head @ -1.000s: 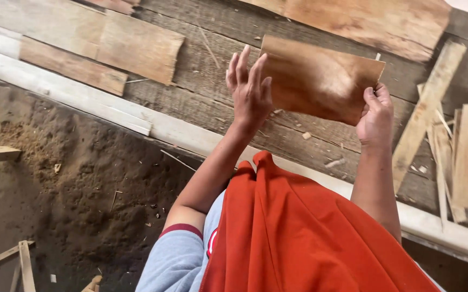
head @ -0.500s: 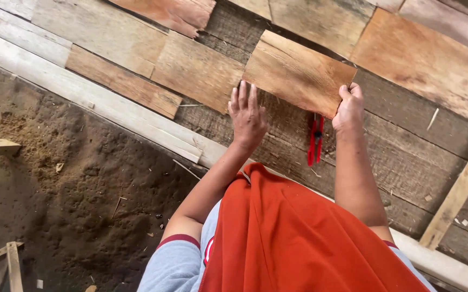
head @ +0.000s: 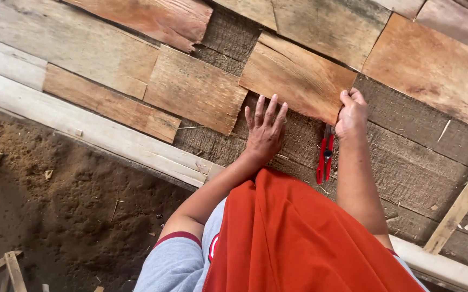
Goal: The person uses a red utility knife to cut thin wooden strips and planks on a wooden workbench. They repeatedly position the wood, slice along the grain, and separate the pieces. The cut pieces are placed aside on the bench.
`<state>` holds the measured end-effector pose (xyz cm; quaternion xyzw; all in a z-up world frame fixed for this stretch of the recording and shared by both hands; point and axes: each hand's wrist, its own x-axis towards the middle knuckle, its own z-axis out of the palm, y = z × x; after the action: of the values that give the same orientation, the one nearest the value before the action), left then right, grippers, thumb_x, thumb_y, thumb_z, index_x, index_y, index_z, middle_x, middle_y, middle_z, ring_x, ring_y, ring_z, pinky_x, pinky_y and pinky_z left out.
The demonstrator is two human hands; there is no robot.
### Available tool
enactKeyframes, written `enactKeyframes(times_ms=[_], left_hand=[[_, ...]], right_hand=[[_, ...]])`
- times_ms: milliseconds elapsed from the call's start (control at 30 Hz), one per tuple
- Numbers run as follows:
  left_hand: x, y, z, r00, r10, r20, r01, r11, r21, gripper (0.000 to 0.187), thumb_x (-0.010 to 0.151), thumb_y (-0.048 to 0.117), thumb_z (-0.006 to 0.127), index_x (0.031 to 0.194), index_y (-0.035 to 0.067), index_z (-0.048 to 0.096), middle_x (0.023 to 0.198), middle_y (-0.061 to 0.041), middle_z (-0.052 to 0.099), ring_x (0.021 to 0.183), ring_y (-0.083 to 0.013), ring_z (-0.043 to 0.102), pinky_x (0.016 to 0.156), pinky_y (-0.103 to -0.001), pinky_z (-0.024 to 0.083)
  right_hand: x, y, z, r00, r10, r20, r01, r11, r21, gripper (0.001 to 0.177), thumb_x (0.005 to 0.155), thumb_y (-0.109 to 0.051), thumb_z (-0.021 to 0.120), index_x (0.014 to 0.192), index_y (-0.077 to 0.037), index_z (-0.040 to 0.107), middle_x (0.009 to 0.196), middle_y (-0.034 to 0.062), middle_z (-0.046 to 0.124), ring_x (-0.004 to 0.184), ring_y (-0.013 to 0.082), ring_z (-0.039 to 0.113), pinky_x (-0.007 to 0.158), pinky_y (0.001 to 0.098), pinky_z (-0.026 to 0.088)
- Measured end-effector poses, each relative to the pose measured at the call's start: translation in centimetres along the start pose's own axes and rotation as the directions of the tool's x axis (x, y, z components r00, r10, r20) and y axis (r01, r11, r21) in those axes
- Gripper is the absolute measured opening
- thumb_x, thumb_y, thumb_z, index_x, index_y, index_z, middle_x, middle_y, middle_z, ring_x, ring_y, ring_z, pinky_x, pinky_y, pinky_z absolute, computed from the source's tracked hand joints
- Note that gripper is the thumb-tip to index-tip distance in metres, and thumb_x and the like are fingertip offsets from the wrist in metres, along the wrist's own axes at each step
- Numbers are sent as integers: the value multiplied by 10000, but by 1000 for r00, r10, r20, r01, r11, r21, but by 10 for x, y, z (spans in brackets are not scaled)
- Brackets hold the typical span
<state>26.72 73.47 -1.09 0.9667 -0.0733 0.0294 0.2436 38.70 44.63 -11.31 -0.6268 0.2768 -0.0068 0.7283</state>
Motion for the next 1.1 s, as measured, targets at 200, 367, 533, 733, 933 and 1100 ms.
enactKeyframes(times_ms=[200,367,533,733,933,1100], left_hand=[[35,14,-17,914,148,-378,-165,986,-14,524,1027,264,532,1540,242,432,1686,-92,232,1579,-420,45,1217,-634,-162],[50,40,-77,963,190,-190,-188,982,27,747,941,521,605,1592,275,334,1560,-53,391,1446,-347,300,1199,-662,-2],[50,78,-128,852,-72,519,313,865,-393,355,827,370,647,1154,245,585,1026,-143,752,901,-342,705,724,-446,483],[9,61,-61,878,-455,148,389,498,-775,337,914,288,733,1221,230,606,1045,-145,762,976,-333,762,787,-451,605],[-31,90,-21,813,-582,1,135,187,-973,244,987,116,660,1200,75,548,977,-81,655,909,-159,621,806,-335,547],[-64,95,51,726,-678,118,74,-94,-993,299,996,132,634,1259,68,508,1028,-134,667,906,-211,684,846,-356,555]], right_hand=[[-68,-85,24,981,-143,132,141,990,22,131,1056,-182,588,1178,-151,623,1073,58,709,988,184,729,897,321,605],[-137,-178,14,908,-213,361,299,932,-204,237,1052,-113,629,1288,-88,636,1136,67,673,1106,162,648,1037,365,529],[-173,-217,-9,892,-100,441,374,712,-594,325,1040,-30,637,1357,-103,650,1024,5,593,864,121,514,761,214,453],[-197,-119,-37,903,-422,80,384,710,-590,146,1051,-86,589,1174,-68,666,1006,135,657,871,263,684,682,356,581],[-202,-37,-57,678,-468,567,602,-90,-794,744,823,-254,787,1499,-104,514,1134,117,589,1050,312,593,878,437,567],[-185,-56,-126,864,-318,390,458,177,-871,417,782,-112,764,1167,-62,611,1072,134,567,960,391,632,749,518,590]])
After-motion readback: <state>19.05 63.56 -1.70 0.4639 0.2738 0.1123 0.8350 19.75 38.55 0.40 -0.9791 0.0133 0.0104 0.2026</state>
